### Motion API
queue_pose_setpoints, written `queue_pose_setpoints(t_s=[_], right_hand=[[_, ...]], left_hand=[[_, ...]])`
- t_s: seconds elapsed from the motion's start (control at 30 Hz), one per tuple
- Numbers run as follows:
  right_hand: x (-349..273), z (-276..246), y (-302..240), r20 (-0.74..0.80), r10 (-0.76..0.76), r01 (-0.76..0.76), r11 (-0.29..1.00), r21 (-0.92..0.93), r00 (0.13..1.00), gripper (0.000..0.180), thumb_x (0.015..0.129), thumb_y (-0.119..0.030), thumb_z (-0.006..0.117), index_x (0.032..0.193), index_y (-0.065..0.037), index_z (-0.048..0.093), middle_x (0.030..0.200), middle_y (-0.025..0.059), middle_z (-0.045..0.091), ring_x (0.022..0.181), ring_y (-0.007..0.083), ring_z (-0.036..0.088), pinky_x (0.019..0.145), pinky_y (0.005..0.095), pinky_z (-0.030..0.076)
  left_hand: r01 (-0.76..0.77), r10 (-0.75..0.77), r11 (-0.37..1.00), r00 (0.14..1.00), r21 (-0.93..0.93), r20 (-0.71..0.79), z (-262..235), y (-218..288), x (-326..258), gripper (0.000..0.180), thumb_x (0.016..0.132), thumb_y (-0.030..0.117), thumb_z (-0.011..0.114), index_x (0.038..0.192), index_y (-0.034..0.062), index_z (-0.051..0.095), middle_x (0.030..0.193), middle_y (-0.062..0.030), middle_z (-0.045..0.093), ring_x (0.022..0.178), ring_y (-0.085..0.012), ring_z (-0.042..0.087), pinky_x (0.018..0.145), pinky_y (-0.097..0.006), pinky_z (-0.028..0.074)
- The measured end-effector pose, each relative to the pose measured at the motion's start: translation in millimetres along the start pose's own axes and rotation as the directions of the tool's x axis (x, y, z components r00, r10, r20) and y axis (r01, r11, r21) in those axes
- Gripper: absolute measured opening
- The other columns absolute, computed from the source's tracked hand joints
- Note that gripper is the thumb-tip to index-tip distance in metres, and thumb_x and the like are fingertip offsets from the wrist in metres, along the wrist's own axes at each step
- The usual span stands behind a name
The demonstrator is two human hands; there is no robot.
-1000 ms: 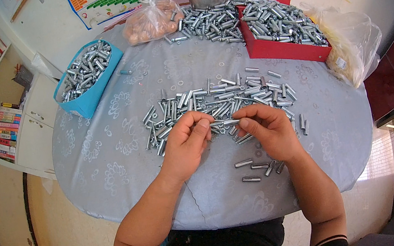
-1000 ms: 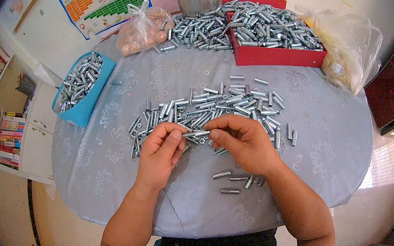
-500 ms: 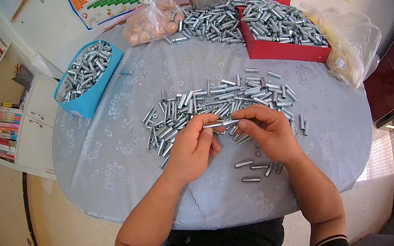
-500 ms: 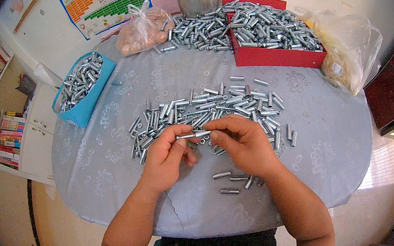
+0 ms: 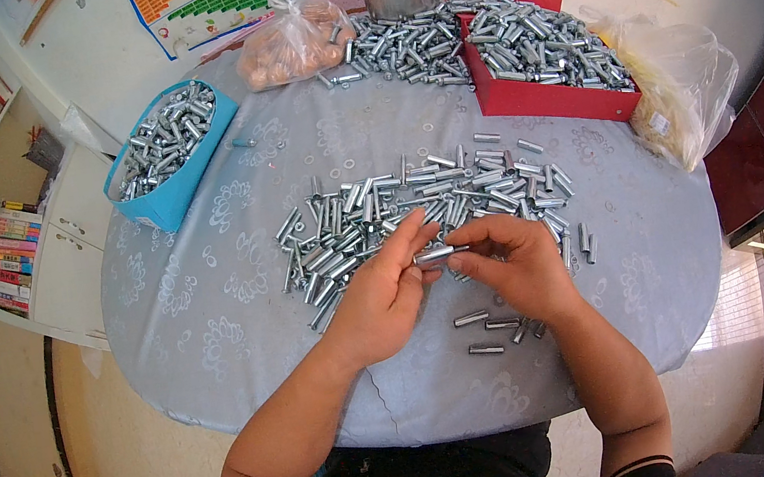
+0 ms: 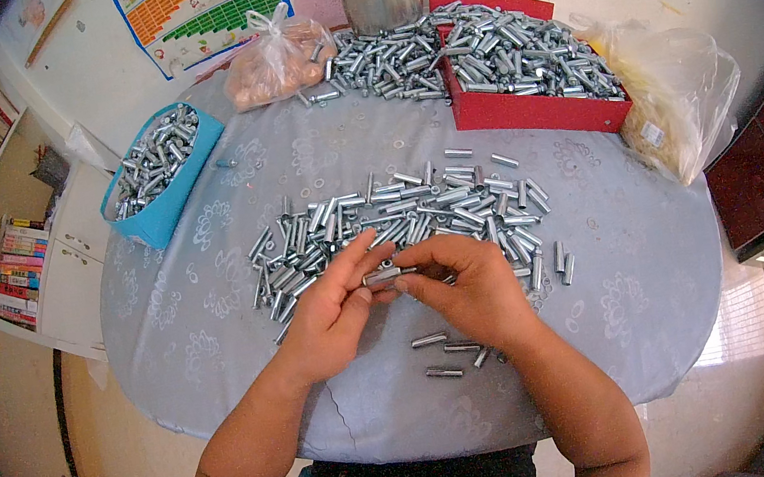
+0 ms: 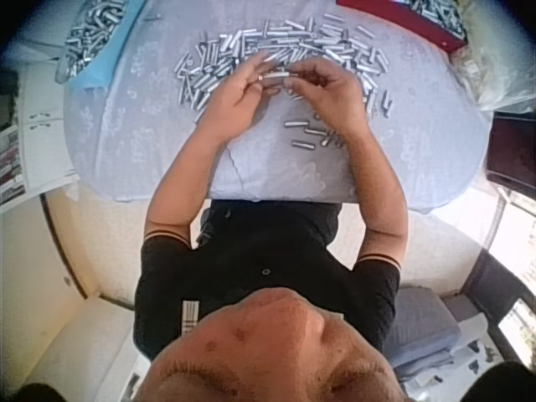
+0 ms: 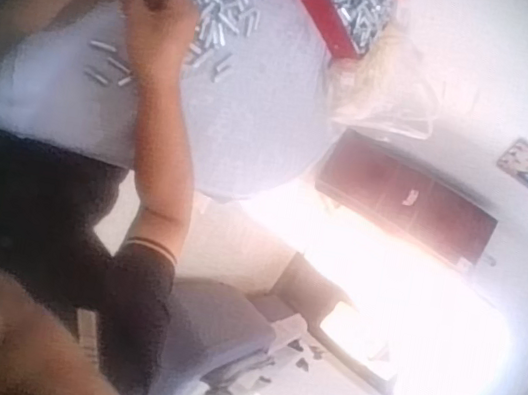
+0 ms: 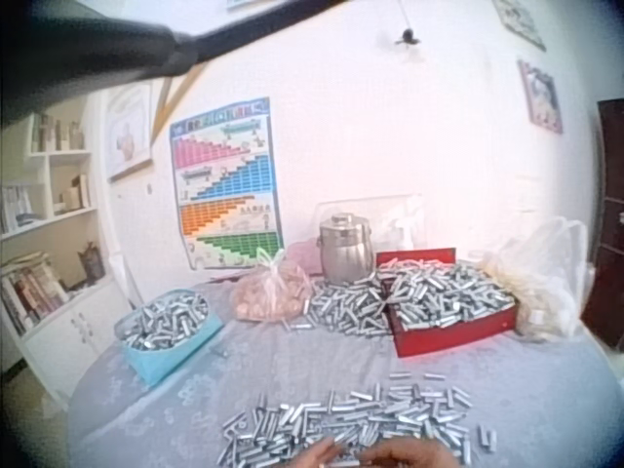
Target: The person repeatedly picks up small metal fasteners and washers from a table, threads the washers onto the fasteners, and places the assembled units back on the table. The person handles the items one at a time by hand without using tools.
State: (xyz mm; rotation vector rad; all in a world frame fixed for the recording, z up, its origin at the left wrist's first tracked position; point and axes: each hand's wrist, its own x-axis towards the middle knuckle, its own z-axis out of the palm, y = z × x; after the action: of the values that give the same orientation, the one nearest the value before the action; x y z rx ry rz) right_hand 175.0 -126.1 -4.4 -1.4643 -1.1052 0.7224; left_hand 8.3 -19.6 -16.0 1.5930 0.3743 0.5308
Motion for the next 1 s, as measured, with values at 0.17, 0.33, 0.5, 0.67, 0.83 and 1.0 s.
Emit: queue_pose_setpoints(t_s=[0.17,0.33,0.5,0.67,0.83,1.0], right_hand=[[1.3,0.9,-4.6,0.005,0.06,-0.06,0.995,0.078,0.998,0.016,0.086,-0.005,0.069,0.1,0.002,0.068,0.089,0.0063,0.069,0.076,0.0096,0.062,0.067,0.0239,0.051],[1.7,-1.5,-4.3,-0.034,0.048,-0.047,0.998,0.045,0.998,0.015,0.087,-0.005,0.067,0.1,0.003,0.068,0.084,0.0053,0.067,0.073,0.0093,0.061,0.066,0.0236,0.05],[2.5,-2.3,-3.3,-0.039,0.04,-0.035,0.993,0.11,0.998,0.012,0.087,-0.006,0.068,0.096,0.002,0.068,0.08,0.0039,0.066,0.072,0.0088,0.06,0.065,0.0232,0.049],[3.1,-4.9,-2.8,-0.088,0.046,-0.046,0.999,0.004,0.995,0.01,0.086,-0.007,0.068,0.093,0.001,0.067,0.08,0.0034,0.066,0.07,0.0087,0.059,0.063,0.0243,0.048],[6.7,-43.9,-10.6,0.396,-0.109,0.28,0.87,-0.406,0.912,0.012,0.077,-0.005,0.069,0.089,-0.004,0.068,0.08,0.0084,0.065,0.072,0.0229,0.063,0.066,0.0326,0.049],[1.1,-56.2,-9.3,0.543,0.035,0.319,0.777,-0.543,0.839,0.009,0.074,-0.009,0.065,0.083,-0.009,0.068,0.084,0.0093,0.06,0.083,0.0299,0.062,0.071,0.0404,0.049]], left_hand=[[-0.008,0.008,1.0,1.0,0.017,-0.004,-6.7,-1.3,2.6,0.037,0.094,-0.001,0.052,0.131,-0.0009,0.05,0.121,-0.0134,0.061,0.11,-0.0181,0.061,0.093,-0.031,0.05],[0.043,-0.043,0.999,0.987,-0.007,-0.153,-7.5,7.4,3.3,0.023,0.09,0.002,0.062,0.113,-0.0018,0.063,0.098,-0.0065,0.067,0.085,-0.012,0.065,0.077,-0.025,0.053],[0.017,-0.016,1.0,0.979,0.002,-0.201,-6.4,12.5,2.8,0.022,0.09,0.002,0.062,0.112,-0.0021,0.064,0.093,-0.0057,0.067,0.078,-0.0102,0.064,0.07,-0.023,0.053],[0.009,-0.048,0.991,0.954,-0.132,-0.297,-10.4,11.3,5.3,0.021,0.091,0.003,0.06,0.112,-0.0021,0.062,0.091,-0.0066,0.067,0.075,-0.0106,0.063,0.068,-0.025,0.054],[-0.003,-0.051,0.986,0.945,-0.165,-0.322,-14.6,10.7,5.9,0.018,0.091,0.004,0.059,0.108,-0.0006,0.063,0.091,-0.008,0.068,0.072,-0.0113,0.063,0.066,-0.026,0.055],[0.014,-0.048,0.992,0.961,-0.127,-0.271,-8.8,7.0,5.5,0.019,0.091,0.004,0.06,0.109,-0.0005,0.063,0.09,-0.0074,0.068,0.072,-0.0105,0.063,0.064,-0.025,0.053]])
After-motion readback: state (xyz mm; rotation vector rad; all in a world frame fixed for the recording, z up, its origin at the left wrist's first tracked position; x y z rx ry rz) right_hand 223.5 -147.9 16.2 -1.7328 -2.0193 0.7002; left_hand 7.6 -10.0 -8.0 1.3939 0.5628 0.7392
